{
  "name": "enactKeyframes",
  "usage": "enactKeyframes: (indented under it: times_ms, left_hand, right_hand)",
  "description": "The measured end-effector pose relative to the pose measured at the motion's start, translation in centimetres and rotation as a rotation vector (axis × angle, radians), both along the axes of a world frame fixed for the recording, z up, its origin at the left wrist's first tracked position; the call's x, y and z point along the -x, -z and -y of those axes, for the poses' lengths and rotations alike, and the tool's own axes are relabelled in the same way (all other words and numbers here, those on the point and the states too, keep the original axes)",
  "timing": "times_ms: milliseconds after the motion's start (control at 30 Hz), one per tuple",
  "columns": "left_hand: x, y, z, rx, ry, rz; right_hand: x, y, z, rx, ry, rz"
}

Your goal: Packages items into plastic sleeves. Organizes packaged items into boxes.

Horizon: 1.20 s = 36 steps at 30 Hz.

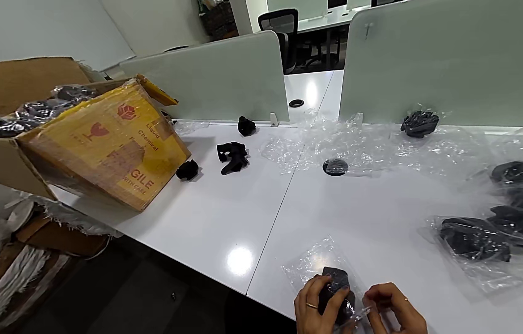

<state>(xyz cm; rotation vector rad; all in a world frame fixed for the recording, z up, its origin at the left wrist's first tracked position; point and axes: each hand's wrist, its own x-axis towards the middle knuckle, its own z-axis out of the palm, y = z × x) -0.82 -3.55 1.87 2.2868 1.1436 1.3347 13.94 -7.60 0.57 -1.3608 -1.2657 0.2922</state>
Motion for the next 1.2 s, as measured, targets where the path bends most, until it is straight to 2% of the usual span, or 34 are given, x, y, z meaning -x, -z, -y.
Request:
enactKeyframes:
  times_ms: [133, 233, 333, 567, 733, 900, 1033, 1100, 1200]
  left_hand:
    - [-0.1, -0.6, -0.7, -0.109, -0.137, -0.013]
    - [0.4, -0.1, -1.7, -0.214, -0.15, -0.061]
    - [0.6, 0.8, -2.5, -0.281, -0.137, -0.131]
    - [1.7, 1.1, -2.5, -0.248, -0.033, -0.167]
    - [3.5, 2.1, -0.9, -0.245, -0.142, -0.131]
    - [4.4, 1.1, -3.5, -0.222, -0.045, -0.201]
    - [5.4, 0.7, -5.6, -0.308, -0.008, -0.273]
    - [5.6, 0.5, -5.5, -0.338, 0.034, -0.275]
    - [4.9, 0.6, -4.4, -0.396, 0.197, -0.224]
  right_hand:
    - [0.3, -0.5, 0.3, 0.014, 0.062, 0.143]
    - [0.6, -0.4, 0.2, 0.022, 0.071, 0.223]
    - [0.6, -0.2, -0.2, 0.058, 0.076, 0.199]
    - [-0.1, -0.1, 0.1, 0.089, 0.047, 0.153]
    - [-0.3, 0.0, 0.6, 0.084, -0.041, 0.144]
    - [-0.3, -0.1, 0.2, 0.06, -0.16, 0.19]
    - [-0.1, -0.1, 0.1, 0.054, -0.223, 0.219]
    - [-0.2, -0.2, 0.4, 0.048, -0.253, 0.186]
    - [0.0, -0.1, 0.6, 0.034, -0.302, 0.187]
